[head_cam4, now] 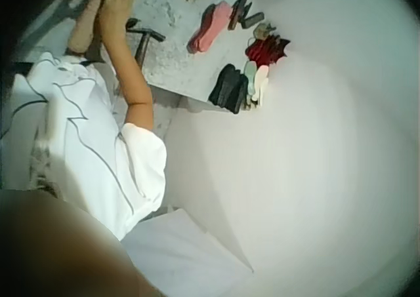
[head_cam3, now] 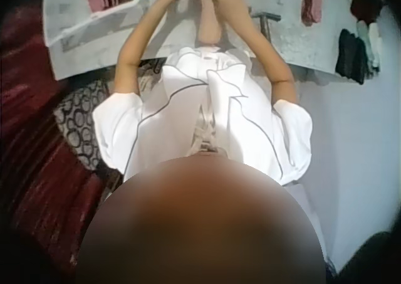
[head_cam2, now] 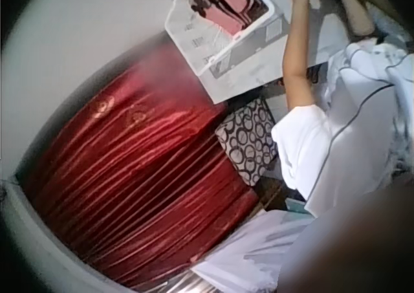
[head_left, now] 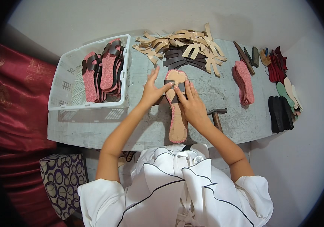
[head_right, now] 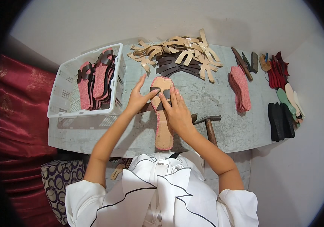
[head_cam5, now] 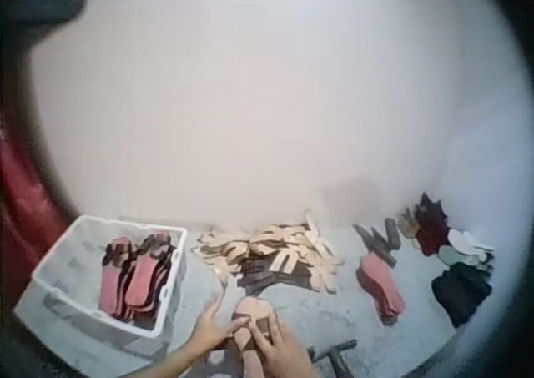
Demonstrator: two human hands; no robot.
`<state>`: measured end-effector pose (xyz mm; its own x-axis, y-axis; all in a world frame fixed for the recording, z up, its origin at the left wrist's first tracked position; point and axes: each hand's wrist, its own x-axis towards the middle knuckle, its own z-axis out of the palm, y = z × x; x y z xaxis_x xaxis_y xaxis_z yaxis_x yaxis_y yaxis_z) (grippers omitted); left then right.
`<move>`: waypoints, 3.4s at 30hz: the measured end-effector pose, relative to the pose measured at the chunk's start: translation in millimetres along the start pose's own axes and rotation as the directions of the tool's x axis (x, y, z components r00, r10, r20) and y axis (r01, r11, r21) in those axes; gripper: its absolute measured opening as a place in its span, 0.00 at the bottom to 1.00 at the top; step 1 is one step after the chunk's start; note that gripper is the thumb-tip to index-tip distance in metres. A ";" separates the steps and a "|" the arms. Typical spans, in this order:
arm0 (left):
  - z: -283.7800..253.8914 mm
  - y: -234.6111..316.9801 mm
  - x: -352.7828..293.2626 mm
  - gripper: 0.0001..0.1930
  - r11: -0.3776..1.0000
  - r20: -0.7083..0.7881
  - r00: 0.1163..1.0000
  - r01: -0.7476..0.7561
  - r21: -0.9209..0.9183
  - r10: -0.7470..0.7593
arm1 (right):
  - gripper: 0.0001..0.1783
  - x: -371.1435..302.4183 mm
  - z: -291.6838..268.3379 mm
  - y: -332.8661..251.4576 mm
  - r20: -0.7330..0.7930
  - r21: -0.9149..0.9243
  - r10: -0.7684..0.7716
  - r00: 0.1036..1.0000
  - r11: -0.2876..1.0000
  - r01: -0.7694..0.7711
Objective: Assembling a sandal by placing straps onto the insole and hammering the outsole to secure the parts.
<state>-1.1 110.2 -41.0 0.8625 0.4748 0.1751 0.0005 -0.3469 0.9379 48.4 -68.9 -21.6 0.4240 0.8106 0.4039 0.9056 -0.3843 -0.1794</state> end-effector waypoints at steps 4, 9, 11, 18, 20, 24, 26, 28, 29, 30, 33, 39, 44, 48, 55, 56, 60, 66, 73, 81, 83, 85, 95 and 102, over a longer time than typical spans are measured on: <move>13.0 27.8 -44.6 0.44 0.878 -0.423 0.866 -0.039 0.478 0.268 | 0.35 -0.8 -0.9 5.7 0.013 -0.044 0.001 1.000 0.999 0.000; 42.8 -5.9 -103.1 0.48 0.985 -0.629 0.775 -0.054 -0.163 -0.062 | 0.34 1.1 -5.3 -0.1 0.040 -0.069 -0.012 0.999 0.998 0.015; 51.2 -21.6 -108.8 0.48 0.856 -0.513 0.759 0.111 -0.504 -0.400 | 0.34 2.2 -5.5 0.6 0.032 -0.064 -0.020 0.999 0.998 0.022; 58.8 -10.2 -88.0 0.41 0.503 0.121 0.969 0.216 -0.837 -0.214 | 0.33 1.7 -5.9 1.2 0.042 -0.077 -0.008 0.999 0.997 0.012; 58.4 -1.7 -74.6 0.41 0.639 0.022 0.989 0.110 -0.762 -0.144 | 0.32 1.5 -4.7 1.6 0.033 -0.073 -0.007 0.999 0.997 0.010; 48.1 -0.9 -69.1 0.32 0.992 -0.197 0.973 -0.115 0.042 0.121 | 0.31 1.7 -4.2 3.5 0.010 -0.066 -0.022 1.000 0.998 0.023; 41.9 5.0 -69.3 0.31 0.965 -0.150 0.976 -0.122 0.232 0.160 | 0.31 2.6 -6.6 3.9 0.011 -0.040 -0.017 1.000 0.999 0.017; 35.9 12.6 -66.7 0.33 0.856 -0.005 0.960 -0.249 0.452 0.282 | 0.30 2.7 -8.2 4.3 0.020 -0.058 -0.017 1.000 0.998 0.018; 33.6 18.5 -64.0 0.35 0.817 0.021 0.951 -0.276 0.507 0.308 | 0.30 2.9 -8.2 4.6 0.020 -0.056 -0.017 1.000 0.998 0.018; 31.6 17.7 -62.5 0.35 0.816 0.022 0.951 -0.275 0.508 0.307 | 0.29 3.0 -8.2 5.0 0.022 -0.056 -0.018 1.000 0.998 0.020; 21.6 17.2 -57.6 0.34 0.742 0.148 0.933 -0.351 0.571 0.328 | 0.29 3.9 -8.7 2.0 0.012 -0.068 -0.017 1.000 0.998 0.017; 15.9 24.4 -51.2 0.32 0.724 0.285 0.895 -0.445 0.527 0.344 | 0.30 1.9 -5.4 3.2 0.028 -0.070 0.005 1.000 0.998 -0.003; 14.9 27.0 -50.0 0.31 0.684 0.327 0.883 -0.468 0.561 0.336 | 0.31 1.5 -5.2 3.9 0.030 -0.056 0.026 0.999 0.998 -0.024; 16.6 32.9 -51.3 0.32 0.669 0.324 0.890 -0.454 0.588 0.319 | 0.34 3.7 -15.4 2.9 0.038 0.124 0.056 0.998 0.990 -0.061; 22.2 36.7 -53.4 0.35 0.633 0.318 0.901 -0.433 0.642 0.295 | 0.35 -1.5 -8.7 8.7 -0.059 0.394 0.140 0.988 0.913 -0.105; 22.9 37.0 -54.0 0.35 0.636 0.303 0.907 -0.422 0.646 0.294 | 0.35 -2.3 -7.4 8.3 -0.061 0.393 0.141 0.988 0.913 -0.106; 19.9 36.4 -54.7 0.36 0.652 0.318 0.905 -0.425 0.628 0.283 | 0.28 -4.4 -3.0 8.0 -0.102 0.490 0.188 0.977 0.864 -0.115; 20.3 42.1 -55.4 0.36 0.630 0.337 0.903 -0.428 0.648 0.267 | 0.21 -7.8 3.9 13.3 -0.149 0.526 0.162 0.975 0.848 -0.061; 23.4 42.7 -54.8 0.36 0.598 0.325 0.911 -0.412 0.687 0.255 | 0.21 -8.2 7.5 11.9 -0.144 0.556 0.176 0.974 0.828 -0.068; 22.2 42.4 -52.6 0.36 0.615 0.331 0.899 -0.438 0.656 0.288 | 0.27 -8.6 4.4 12.0 -0.067 0.664 0.177 0.982 0.743 -0.088; 21.9 44.3 -53.2 0.35 0.623 0.339 0.904 -0.426 0.656 0.260 | 0.29 -8.8 3.0 10.6 -0.061 0.624 0.149 0.987 0.777 -0.079; 19.7 43.3 -52.6 0.35 0.624 0.332 0.902 -0.430 0.652 0.275 | 0.29 -6.2 -0.1 8.6 -0.041 0.657 0.158 0.987 0.748 -0.093; 23.3 39.5 -52.7 0.28 0.673 0.285 0.895 -0.447 0.590 0.344 | 0.21 -8.9 7.7 4.0 -0.089 0.730 0.267 0.959 0.672 -0.119; 30.8 26.1 -42.5 0.23 0.718 0.019 0.878 -0.403 0.568 0.477 | 0.20 -8.7 7.9 3.4 -0.073 0.814 0.307 0.949 0.569 -0.121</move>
<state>-22.2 56.1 -33.2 0.7678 0.2358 0.5957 -0.0596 -0.8995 0.4329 47.8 -73.8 -32.8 0.6793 0.6192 0.3938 0.4717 0.0427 -0.8807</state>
